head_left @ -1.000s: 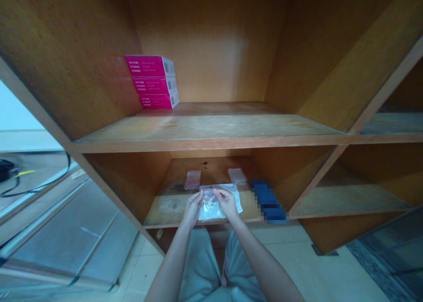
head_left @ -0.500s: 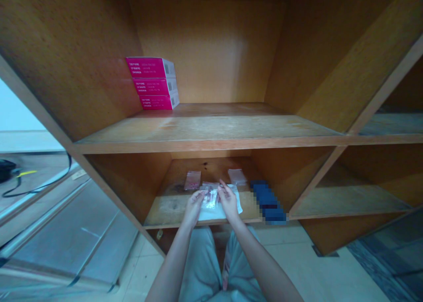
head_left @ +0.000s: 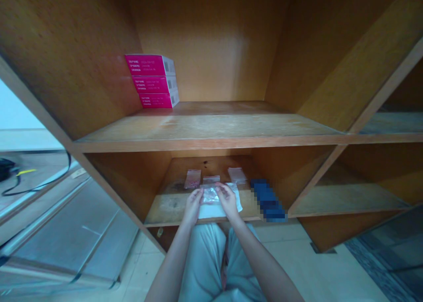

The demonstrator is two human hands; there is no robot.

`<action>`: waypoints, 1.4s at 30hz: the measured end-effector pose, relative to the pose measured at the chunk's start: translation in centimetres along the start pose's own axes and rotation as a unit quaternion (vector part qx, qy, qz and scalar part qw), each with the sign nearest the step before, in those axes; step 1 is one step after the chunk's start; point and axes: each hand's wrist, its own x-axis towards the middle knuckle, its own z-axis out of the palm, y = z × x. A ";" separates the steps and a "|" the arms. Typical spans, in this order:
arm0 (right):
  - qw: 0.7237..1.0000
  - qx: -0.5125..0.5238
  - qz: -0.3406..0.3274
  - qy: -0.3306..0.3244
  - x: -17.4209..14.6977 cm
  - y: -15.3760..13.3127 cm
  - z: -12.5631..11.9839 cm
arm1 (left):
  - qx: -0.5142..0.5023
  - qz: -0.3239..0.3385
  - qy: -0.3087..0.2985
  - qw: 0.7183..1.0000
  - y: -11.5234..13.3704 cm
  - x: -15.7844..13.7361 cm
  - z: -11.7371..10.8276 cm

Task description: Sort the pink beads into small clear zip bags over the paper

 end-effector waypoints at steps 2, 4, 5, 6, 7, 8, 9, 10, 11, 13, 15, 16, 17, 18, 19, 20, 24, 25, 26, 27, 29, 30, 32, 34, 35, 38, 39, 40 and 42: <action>1.000 0.002 -0.002 -0.003 0.0 0.2 0.0 | -0.010 -0.008 -0.012 1.000 0.1 -0.1 0.0; 1.000 0.007 -0.004 -0.007 0.0 0.2 0.0 | -0.005 -0.004 -0.019 1.000 0.1 -0.1 0.0; 1.000 0.008 -0.004 -0.009 0.0 0.2 0.0 | 0.001 -0.002 -0.023 1.000 0.1 -0.1 0.0; 1.000 0.009 -0.005 -0.011 0.0 0.1 -0.1 | 0.008 0.001 -0.028 1.000 0.1 -0.1 0.0; 1.000 0.009 -0.006 -0.014 0.0 0.0 -0.1 | 0.015 0.003 -0.033 0.999 0.1 0.0 0.1; 1.000 0.008 -0.009 -0.018 0.0 -0.1 -0.2 | 0.022 0.005 -0.037 0.999 0.1 0.0 0.1; 1.000 0.006 -0.012 -0.024 0.0 -0.2 -0.2 | 0.027 0.006 -0.041 0.999 0.1 0.0 0.1; 0.999 0.003 -0.015 -0.030 0.0 -0.2 -0.2 | 0.029 0.006 -0.043 0.999 0.1 0.0 0.1; 0.999 0.002 -0.016 -0.035 -0.1 -0.2 -0.2 | 0.027 0.007 -0.042 0.999 0.1 0.1 0.1; 0.999 0.003 -0.014 -0.039 -0.1 -0.1 -0.3 | 0.015 0.008 -0.035 0.999 0.1 0.1 0.2; 0.999 0.009 -0.007 -0.036 0.0 0.0 -0.2 | 0.000 0.008 -0.025 1.000 0.2 0.1 0.3; 0.999 0.012 -0.004 -0.032 0.0 0.1 -0.2 | -0.005 0.006 -0.024 1.000 0.2 0.1 0.4; 1.000 0.014 -0.001 -0.028 0.0 0.1 -0.2 | -0.009 0.001 -0.027 1.000 0.3 0.2 0.4; 1.000 0.016 0.001 -0.025 0.0 0.1 -0.2 | -0.013 -0.002 -0.031 0.999 0.3 0.2 0.4; 1.000 0.018 0.002 -0.024 0.0 0.1 -0.2 | -0.017 -0.006 -0.035 0.999 0.3 0.2 0.4; 1.000 0.018 0.002 -0.024 0.1 0.1 -0.2 | -0.020 -0.009 -0.039 0.999 0.4 0.2 0.4; 0.999 0.019 -0.001 -0.028 0.1 0.2 -0.2 | -0.023 -0.016 -0.047 0.998 0.4 0.2 0.3; 0.999 0.019 -0.001 -0.028 0.1 0.3 -0.2 | -0.022 -0.017 -0.049 0.998 0.4 0.2 0.3; 0.999 0.020 0.000 -0.028 0.2 0.3 -0.2 | -0.023 -0.017 -0.049 0.998 0.4 0.1 0.3; 0.999 0.022 0.001 -0.027 0.2 0.3 -0.2 | -0.025 -0.016 -0.047 0.998 0.5 0.1 0.3; 0.999 0.025 0.001 -0.024 0.2 0.3 -0.1 | -0.031 -0.014 -0.040 0.999 0.5 0.1 0.4; 0.999 0.026 0.000 -0.021 0.2 0.3 -0.2 | -0.031 -0.013 -0.037 0.999 0.5 0.0 0.4; 0.999 0.028 -0.003 -0.019 0.2 0.1 -0.2 | -0.025 -0.011 -0.032 0.999 0.6 -0.1 0.5; 0.999 0.032 -0.004 -0.019 0.1 0.0 -0.1 | -0.016 -0.010 -0.030 0.999 0.7 -0.1 0.5; 0.999 0.036 -0.003 -0.018 0.1 -0.1 -0.1 | -0.013 -0.010 -0.030 0.999 0.7 -0.1 0.5; 0.998 0.057 0.002 -0.004 0.0 -0.1 0.0 | -0.009 -0.005 -0.036 0.999 0.7 -0.2 0.5; 0.998 0.069 0.004 0.008 0.1 -0.2 0.0 | -0.005 -0.002 -0.042 0.999 0.7 -0.1 0.4; 0.996 0.082 0.005 0.025 0.3 -0.2 -0.2 | 0.001 0.000 -0.049 0.999 0.7 -0.1 0.4; 0.993 0.104 0.006 0.057 1.2 -0.3 -0.8 | 0.013 0.006 -0.059 0.998 0.7 -0.1 0.3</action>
